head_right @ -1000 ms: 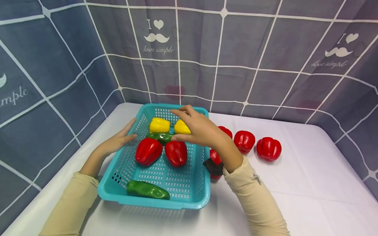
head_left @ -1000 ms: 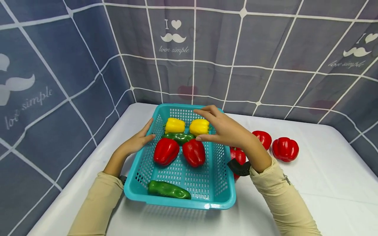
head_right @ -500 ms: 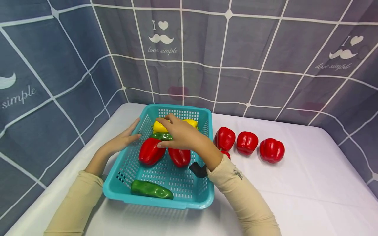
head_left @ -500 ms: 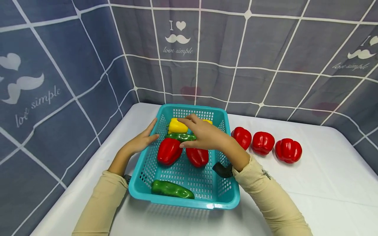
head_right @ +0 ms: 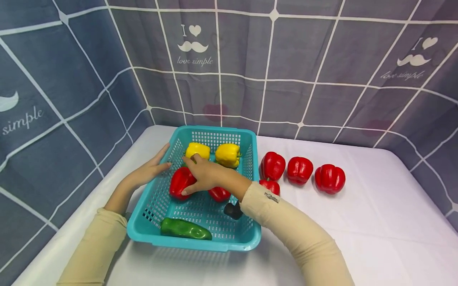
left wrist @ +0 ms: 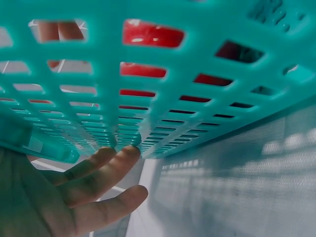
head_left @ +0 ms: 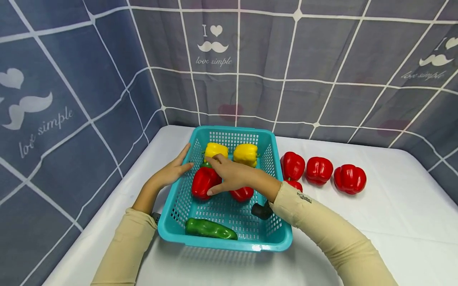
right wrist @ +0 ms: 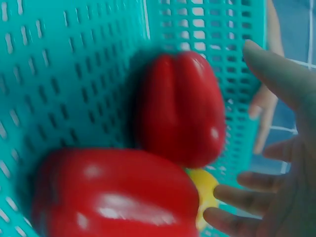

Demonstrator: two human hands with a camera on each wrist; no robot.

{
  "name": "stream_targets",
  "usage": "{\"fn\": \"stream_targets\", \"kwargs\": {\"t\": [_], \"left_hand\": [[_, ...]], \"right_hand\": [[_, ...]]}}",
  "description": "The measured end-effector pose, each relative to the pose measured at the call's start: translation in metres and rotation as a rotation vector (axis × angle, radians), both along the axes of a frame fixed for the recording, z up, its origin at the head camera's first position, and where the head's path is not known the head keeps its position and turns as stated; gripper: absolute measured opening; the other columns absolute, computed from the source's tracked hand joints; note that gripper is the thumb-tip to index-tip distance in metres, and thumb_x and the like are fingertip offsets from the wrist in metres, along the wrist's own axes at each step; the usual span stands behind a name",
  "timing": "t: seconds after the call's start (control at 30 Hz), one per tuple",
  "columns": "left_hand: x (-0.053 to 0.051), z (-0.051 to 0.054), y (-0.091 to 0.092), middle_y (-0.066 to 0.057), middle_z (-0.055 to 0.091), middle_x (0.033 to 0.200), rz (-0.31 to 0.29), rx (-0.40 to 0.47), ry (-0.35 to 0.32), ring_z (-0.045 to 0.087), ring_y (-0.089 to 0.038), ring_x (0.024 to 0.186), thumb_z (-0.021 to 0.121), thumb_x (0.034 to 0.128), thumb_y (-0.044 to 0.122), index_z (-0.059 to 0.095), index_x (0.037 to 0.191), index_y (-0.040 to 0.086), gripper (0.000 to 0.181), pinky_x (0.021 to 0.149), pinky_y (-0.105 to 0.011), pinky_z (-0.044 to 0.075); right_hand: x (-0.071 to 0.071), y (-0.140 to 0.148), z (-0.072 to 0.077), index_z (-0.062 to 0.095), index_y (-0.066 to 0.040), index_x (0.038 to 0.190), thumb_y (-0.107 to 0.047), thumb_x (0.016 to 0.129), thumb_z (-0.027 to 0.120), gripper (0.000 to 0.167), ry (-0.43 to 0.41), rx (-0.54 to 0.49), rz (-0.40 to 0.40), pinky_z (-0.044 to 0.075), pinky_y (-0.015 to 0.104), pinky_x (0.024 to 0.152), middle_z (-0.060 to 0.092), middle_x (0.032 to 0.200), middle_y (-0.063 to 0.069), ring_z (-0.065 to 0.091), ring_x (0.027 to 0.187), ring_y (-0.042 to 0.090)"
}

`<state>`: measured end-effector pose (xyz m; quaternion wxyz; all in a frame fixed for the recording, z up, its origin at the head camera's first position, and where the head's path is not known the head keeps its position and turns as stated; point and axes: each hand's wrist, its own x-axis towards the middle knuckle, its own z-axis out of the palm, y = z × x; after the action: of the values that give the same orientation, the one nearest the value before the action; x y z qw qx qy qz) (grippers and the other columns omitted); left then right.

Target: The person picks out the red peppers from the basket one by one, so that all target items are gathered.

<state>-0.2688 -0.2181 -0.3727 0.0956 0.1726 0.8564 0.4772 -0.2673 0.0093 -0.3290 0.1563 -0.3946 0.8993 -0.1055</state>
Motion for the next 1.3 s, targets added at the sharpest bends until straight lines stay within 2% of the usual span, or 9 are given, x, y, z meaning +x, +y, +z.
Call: {"fn": "stream_targets", "kwargs": {"t": [0.17,0.37,0.47,0.73,0.93,1.03,1.17,1.3], "left_hand": [[-0.001,-0.001,0.001,-0.019,-0.003,0.153,0.002,-0.001,0.000,0.027,-0.047,0.129,0.036,0.0942,0.016,-0.012,0.146,0.015,0.071,0.079,-0.046,0.052],[0.000,-0.001,0.001,-0.018,-0.003,0.153,0.006,-0.010,0.010,0.021,-0.047,0.131,0.036,0.0944,0.016,-0.012,0.146,0.015,0.071,0.085,-0.050,0.048],[0.001,-0.001,0.001,-0.019,-0.003,0.153,0.002,-0.009,0.016,0.019,-0.047,0.132,0.036,0.0943,0.016,-0.012,0.146,0.014,0.071,0.087,-0.052,0.047],[0.003,-0.002,0.000,-0.020,-0.003,0.152,-0.002,-0.003,0.013,0.020,-0.049,0.131,0.036,0.0942,0.016,-0.012,0.146,0.014,0.071,0.085,-0.052,0.047],[0.002,-0.003,0.000,-0.019,-0.004,0.152,-0.002,-0.016,0.015,0.014,-0.046,0.134,0.035,0.0945,0.017,-0.013,0.146,0.013,0.070,0.092,-0.055,0.041],[0.001,-0.003,-0.001,-0.019,-0.005,0.152,0.002,-0.026,0.018,0.011,-0.046,0.135,0.035,0.0946,0.017,-0.013,0.146,0.012,0.071,0.096,-0.056,0.036],[0.000,-0.003,-0.001,-0.019,-0.005,0.152,0.002,-0.029,0.020,0.011,-0.046,0.135,0.035,0.0945,0.017,-0.013,0.146,0.013,0.071,0.096,-0.057,0.036],[-0.001,-0.002,0.000,-0.019,-0.005,0.152,-0.003,-0.024,0.017,0.011,-0.046,0.135,0.034,0.0949,0.017,-0.013,0.146,0.012,0.070,0.098,-0.058,0.033]], "right_hand": [[-0.001,-0.007,-0.010,0.006,-0.019,0.148,-0.056,0.076,0.063,0.100,0.017,0.038,0.023,0.044,0.044,0.096,0.022,0.148,0.011,0.039,0.125,0.026],[0.002,-0.017,-0.021,0.010,-0.017,0.148,-0.059,0.075,0.062,0.100,0.129,0.156,0.049,0.036,0.047,0.102,0.026,0.146,0.011,0.039,0.126,0.028],[0.005,-0.022,-0.025,0.012,-0.017,0.148,-0.059,0.073,0.063,0.099,0.178,0.194,0.054,0.037,0.047,0.102,0.030,0.143,0.010,0.041,0.124,0.028],[0.008,-0.027,-0.030,0.019,-0.020,0.146,-0.058,0.075,0.062,0.091,0.212,0.179,0.007,0.040,0.043,0.099,0.038,0.136,0.008,0.047,0.117,0.024],[0.007,-0.028,-0.031,0.023,-0.020,0.144,-0.054,0.077,0.063,0.086,0.228,0.161,-0.012,0.041,0.042,0.098,0.041,0.130,0.007,0.049,0.113,0.023],[0.007,-0.029,-0.032,0.024,-0.019,0.143,-0.056,0.074,0.065,0.088,0.239,0.154,-0.010,0.040,0.043,0.098,0.041,0.129,0.007,0.049,0.113,0.023],[0.006,-0.030,-0.033,0.024,-0.019,0.143,-0.061,0.072,0.064,0.092,0.248,0.152,-0.007,0.040,0.044,0.098,0.041,0.128,0.007,0.048,0.113,0.023],[0.004,-0.031,-0.035,0.026,-0.018,0.143,-0.061,0.075,0.060,0.087,0.261,0.141,-0.021,0.042,0.042,0.096,0.042,0.127,0.007,0.050,0.110,0.022]]}}
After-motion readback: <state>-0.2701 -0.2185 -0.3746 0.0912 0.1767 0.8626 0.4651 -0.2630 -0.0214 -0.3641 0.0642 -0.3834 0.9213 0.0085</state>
